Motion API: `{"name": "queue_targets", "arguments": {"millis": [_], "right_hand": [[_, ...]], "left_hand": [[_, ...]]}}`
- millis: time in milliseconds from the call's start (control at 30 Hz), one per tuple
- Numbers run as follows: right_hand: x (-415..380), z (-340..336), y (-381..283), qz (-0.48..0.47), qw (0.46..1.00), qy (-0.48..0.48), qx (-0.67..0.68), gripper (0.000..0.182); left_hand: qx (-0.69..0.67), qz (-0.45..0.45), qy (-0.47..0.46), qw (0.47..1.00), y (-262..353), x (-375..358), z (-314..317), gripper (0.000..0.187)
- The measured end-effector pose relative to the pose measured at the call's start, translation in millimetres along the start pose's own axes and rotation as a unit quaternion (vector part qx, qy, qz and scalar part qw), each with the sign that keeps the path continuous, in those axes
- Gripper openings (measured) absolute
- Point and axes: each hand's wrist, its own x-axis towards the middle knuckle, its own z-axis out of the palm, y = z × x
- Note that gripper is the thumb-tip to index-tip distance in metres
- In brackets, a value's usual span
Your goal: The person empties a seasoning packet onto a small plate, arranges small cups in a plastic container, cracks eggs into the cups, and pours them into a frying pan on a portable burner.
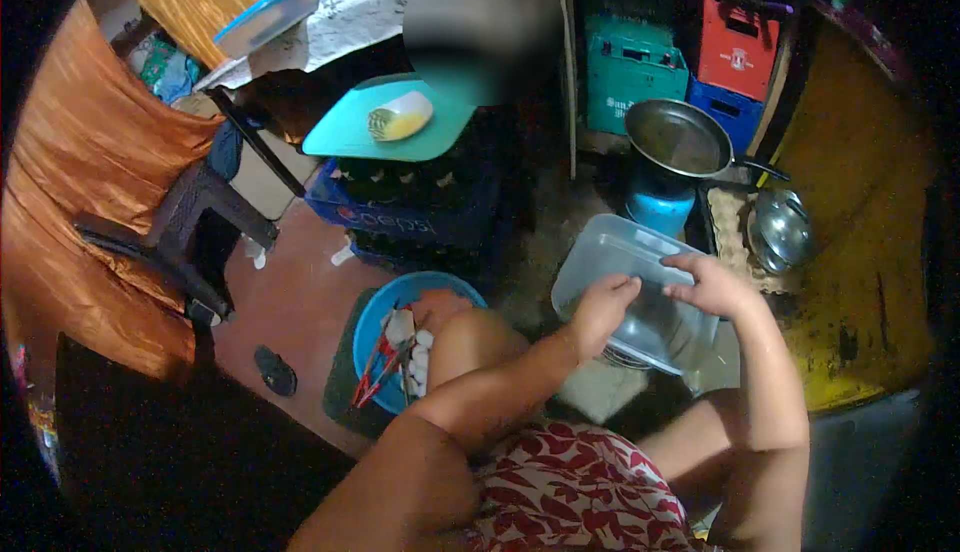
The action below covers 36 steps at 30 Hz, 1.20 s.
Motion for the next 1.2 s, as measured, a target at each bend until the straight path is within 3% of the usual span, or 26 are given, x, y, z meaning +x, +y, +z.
{"name": "queue_targets", "arguments": {"millis": [100, 167, 200, 367, 400, 433, 500, 533, 600, 633, 667, 767, 833, 900, 1000, 1067, 1133, 1200], "right_hand": [[-7.6, 17.8, -34.1, -0.119, 0.982, 0.146, 0.002, 0.055], [-14.1, 29.7, -60.2, -0.12, 0.972, 0.201, -0.005, 0.063], [-15.4, 32.9, -66.4, -0.144, 0.967, 0.209, -0.036, 0.063], [-13.8, 42.9, -66.0, -0.182, 0.95, 0.236, -0.097, 0.062], [-14.5, 43.9, -62.2, -0.18, 0.947, 0.24, -0.114, 0.06], [-14.5, 43.5, -58.3, -0.176, 0.944, 0.244, -0.132, 0.059], [-14.8, 40.4, -49.6, -0.17, 0.942, 0.255, -0.137, 0.057], [-15.6, 39.5, -43.6, -0.163, 0.941, 0.26, -0.141, 0.055], [-13.7, 39.7, -28.8, -0.161, 0.936, 0.284, -0.128, 0.054], [-12.6, 40.0, -22.0, -0.161, 0.931, 0.307, -0.115, 0.053], [-12.8, 39.7, -15.4, -0.156, 0.931, 0.309, -0.116, 0.053], [-13.0, 37.8, 2.7, -0.129, 0.935, 0.311, -0.114, 0.052], [-11.5, 37.1, 13.0, -0.108, 0.942, 0.304, -0.091, 0.052], [-10.3, 36.6, 17.0, -0.092, 0.945, 0.304, -0.078, 0.052], [-11.4, 35.0, 22.6, -0.066, 0.953, 0.29, -0.059, 0.054], [-10.8, 34.2, 23.1, -0.057, 0.961, 0.268, -0.049, 0.055], [-7.5, 32.8, 21.6, -0.045, 0.964, 0.259, -0.026, 0.056], [-1.3, 34.4, 22.1, -0.047, 0.967, 0.25, -0.026, 0.056]], "left_hand": [[-0.026, 0.014, 0.073, 0.997, 25.6, 2.4, -3.8, 0.036], [-0.148, -0.02, 0.109, 0.983, 35.6, 5.1, -8.6, 0.037], [-0.175, 0.008, 0.098, 0.98, 37.2, 6.7, -8.1, 0.035], [-0.148, 0.105, 0.089, 0.979, 57.6, 5.0, -1.5, 0.038], [-0.029, 0.188, 0.161, 0.968, 68.4, 3.3, -1.2, 0.039], [0.089, 0.265, 0.229, 0.932, 80.4, 4.2, -4.6, 0.041], [0.226, 0.385, 0.262, 0.856, 117.6, 24.0, -38.8, 0.045], [0.315, 0.457, 0.309, 0.773, 157.2, 19.2, -52.4, 0.041], [0.349, 0.542, 0.345, 0.682, 243.4, 27.4, -94.0, 0.037], [0.372, 0.538, 0.438, 0.617, 280.8, 40.8, -118.5, 0.039], [0.414, 0.581, 0.464, 0.524, 322.4, 55.5, -153.4, 0.041], [0.532, 0.49, 0.506, 0.47, 426.7, 77.3, -218.0, 0.043], [0.611, 0.279, 0.43, 0.603, 484.7, 109.1, -276.4, 0.054], [0.594, 0.182, 0.374, 0.689, 506.9, 128.3, -306.0, 0.07], [0.456, 0.166, 0.345, 0.803, 491.2, 135.0, -294.0, 0.095], [0.565, 0.149, 0.359, 0.728, 491.2, 169.9, -313.7, 0.094], [0.586, 0.077, 0.367, 0.719, 486.9, 181.5, -313.1, 0.095], [0.69, 0.108, 0.337, 0.632, 488.6, 169.0, -260.9, 0.1]]}}
